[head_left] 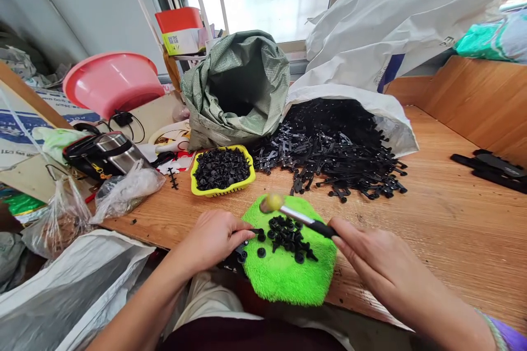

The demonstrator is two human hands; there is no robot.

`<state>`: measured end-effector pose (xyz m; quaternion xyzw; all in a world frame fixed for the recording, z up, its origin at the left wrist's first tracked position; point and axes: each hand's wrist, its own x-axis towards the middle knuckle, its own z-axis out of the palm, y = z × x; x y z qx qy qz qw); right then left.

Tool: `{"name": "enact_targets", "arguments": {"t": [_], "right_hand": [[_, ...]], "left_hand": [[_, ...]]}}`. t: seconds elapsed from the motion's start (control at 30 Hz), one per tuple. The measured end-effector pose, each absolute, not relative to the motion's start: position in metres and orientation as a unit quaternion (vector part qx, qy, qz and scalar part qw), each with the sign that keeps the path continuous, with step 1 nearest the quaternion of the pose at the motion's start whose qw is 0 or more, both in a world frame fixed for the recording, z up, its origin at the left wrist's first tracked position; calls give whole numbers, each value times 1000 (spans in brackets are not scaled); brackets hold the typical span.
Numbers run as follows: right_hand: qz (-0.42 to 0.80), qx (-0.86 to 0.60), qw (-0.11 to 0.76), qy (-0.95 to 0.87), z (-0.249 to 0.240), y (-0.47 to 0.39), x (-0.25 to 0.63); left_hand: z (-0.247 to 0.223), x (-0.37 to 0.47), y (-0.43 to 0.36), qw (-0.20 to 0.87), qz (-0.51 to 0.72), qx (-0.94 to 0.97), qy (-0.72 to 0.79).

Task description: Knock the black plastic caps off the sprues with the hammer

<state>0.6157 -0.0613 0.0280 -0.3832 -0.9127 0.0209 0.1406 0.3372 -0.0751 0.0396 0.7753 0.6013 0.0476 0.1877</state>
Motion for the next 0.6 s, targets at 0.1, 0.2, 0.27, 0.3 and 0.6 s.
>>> {"name": "enact_targets", "arguments": {"t": [0.1,0.2,0.27,0.3,0.6], "right_hand": [[39,-388,99,-915,28,-62,616],[36,-394,97,-913,28,-61,616],[55,-401,124,-906,26,-62,615],[58,-405,125,-904,25,-62,614],[64,-440,176,-878,24,-63,626]], "left_hand": [[43,338,-73,188,37,781,594],[47,339,-72,188,27,783,592],[48,340,-71,195,31,784,589],[49,341,-71,197,33,785,586],[29,326,-77,339,178,705,597]]}}
